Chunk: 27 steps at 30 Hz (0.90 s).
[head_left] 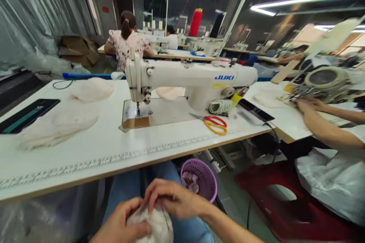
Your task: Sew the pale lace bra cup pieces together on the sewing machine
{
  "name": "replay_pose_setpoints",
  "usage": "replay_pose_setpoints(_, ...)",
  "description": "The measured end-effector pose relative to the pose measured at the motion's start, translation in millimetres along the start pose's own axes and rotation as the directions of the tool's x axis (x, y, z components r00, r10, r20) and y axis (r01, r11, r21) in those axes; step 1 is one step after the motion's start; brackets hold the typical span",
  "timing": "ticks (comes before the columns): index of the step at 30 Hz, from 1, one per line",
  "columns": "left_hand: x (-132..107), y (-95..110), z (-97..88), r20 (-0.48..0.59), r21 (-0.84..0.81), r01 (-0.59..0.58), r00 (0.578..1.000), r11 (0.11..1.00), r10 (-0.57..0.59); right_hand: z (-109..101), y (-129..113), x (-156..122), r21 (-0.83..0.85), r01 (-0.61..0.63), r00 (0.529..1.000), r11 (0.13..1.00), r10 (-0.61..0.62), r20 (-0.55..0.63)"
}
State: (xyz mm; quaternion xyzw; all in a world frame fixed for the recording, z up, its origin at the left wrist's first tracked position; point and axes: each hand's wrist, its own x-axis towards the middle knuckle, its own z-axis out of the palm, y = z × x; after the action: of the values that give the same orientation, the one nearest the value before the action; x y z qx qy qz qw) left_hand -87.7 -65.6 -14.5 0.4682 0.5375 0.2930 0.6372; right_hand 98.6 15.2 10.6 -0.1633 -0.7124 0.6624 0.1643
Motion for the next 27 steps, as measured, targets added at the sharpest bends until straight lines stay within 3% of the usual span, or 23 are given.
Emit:
replay_pose_setpoints(2, 1.5, -15.4, 0.2, -0.016, -0.06, 0.016, 1.0, 0.998, -0.017, 5.0, 19.2, -3.4, 0.237, -0.108, 0.987, 0.965, 0.133, -0.093)
replay_pose_setpoints(4, 0.6, -26.3, 0.5, -0.044, -0.09, 0.012, 0.999, 0.996, -0.017, 11.3, 34.1, -7.3, 0.441, -0.193, 0.957, 0.876, 0.268, -0.114)
replay_pose_setpoints(7, -2.2, -31.7, 0.4, -0.057, -0.042, 0.001, 0.998, 0.999, -0.003, 18.5, 46.3, -10.6, 0.514, -0.255, 0.93, 0.819, 0.353, -0.102)
replay_pose_setpoints(11, -7.7, -22.8, -0.9, -0.064, 0.028, 0.003, 0.998, 1.0, -0.001, 18.7, 45.1, -11.1, 0.43, -0.256, 0.907, 0.865, 0.369, -0.203)
replay_pose_setpoints(17, -13.2, -8.4, -4.4, -0.022, 0.103, -0.101, 0.994, 0.989, 0.104, 11.3, 30.0, -13.8, 0.166, -0.251, 0.926, 0.953, 0.287, -0.245)
replay_pose_setpoints(22, -13.9, -2.3, -1.4, -0.075, 0.116, -0.012, 0.997, 0.993, 0.021, 10.7, 21.4, -14.6, 0.031, -0.295, 0.924, 0.955, 0.294, -0.244)
replay_pose_setpoints(27, -8.0, -0.5, 3.1, -0.025, 0.252, 0.049, 0.999, 0.966, -0.044, 9.6, 17.7, -16.1, -0.006, -0.284, 0.943, 0.959, 0.278, -0.183)
